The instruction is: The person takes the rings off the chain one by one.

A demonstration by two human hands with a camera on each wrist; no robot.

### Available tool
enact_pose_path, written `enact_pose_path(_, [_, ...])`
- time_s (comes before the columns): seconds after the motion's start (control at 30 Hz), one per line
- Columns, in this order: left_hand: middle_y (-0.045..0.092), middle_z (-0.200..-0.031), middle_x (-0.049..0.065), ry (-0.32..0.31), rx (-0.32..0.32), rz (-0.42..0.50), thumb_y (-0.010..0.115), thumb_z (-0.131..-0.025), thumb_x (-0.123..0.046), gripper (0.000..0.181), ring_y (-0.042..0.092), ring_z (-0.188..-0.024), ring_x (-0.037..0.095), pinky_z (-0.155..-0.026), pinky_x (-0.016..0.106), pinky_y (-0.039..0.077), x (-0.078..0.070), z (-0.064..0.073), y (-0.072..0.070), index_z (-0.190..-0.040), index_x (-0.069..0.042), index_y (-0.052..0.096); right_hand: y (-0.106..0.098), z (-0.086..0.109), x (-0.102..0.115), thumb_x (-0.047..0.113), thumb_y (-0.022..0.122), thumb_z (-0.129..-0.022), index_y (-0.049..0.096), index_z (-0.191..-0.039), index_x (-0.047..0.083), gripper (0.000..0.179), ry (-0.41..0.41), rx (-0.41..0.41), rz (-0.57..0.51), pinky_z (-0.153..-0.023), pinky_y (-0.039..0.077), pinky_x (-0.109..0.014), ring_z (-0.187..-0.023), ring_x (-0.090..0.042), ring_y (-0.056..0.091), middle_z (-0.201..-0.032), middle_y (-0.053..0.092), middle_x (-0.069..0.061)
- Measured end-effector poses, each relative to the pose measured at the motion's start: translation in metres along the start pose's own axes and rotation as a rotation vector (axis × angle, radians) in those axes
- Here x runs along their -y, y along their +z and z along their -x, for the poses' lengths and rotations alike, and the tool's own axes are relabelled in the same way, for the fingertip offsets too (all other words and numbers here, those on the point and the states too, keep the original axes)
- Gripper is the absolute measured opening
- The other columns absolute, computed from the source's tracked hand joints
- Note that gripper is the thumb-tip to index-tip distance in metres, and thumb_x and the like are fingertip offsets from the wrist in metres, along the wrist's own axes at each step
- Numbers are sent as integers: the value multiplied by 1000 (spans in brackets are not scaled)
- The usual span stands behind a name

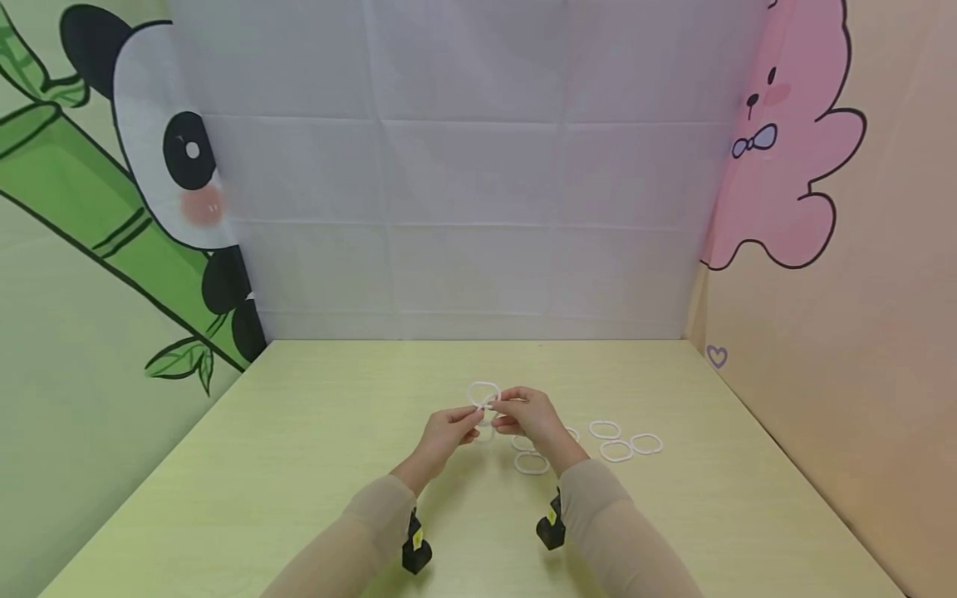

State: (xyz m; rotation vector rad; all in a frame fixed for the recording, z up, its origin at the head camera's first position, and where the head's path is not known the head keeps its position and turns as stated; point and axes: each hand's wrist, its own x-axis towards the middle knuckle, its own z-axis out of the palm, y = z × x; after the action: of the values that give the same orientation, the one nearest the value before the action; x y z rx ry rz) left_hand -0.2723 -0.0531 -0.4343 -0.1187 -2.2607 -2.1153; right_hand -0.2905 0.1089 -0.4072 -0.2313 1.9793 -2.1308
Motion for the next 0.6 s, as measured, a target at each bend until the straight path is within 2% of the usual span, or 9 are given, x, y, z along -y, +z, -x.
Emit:
enact_pose_path(0.3, [64, -84, 5, 3, 20, 23, 62, -89, -11, 27, 55, -66, 9, -67, 24, 51, -10, 5, 0, -106, 10, 63, -1, 0, -1, 4, 61, -88, 52, -100, -3, 16, 34, 8, -45, -56, 51, -20, -59, -11, 61, -75, 63, -7])
enact_pose_path(0.6, [65, -89, 14, -10, -10, 0, 66, -87, -20, 32, 55, -64, 7, -66, 22, 51, -1, -2, 5, -105, 7, 65, -4, 1, 0, 3, 60, -88, 53, -98, -2, 14, 39, 3, -59, -55, 51, -19, -57, -10, 61, -73, 62, -7])
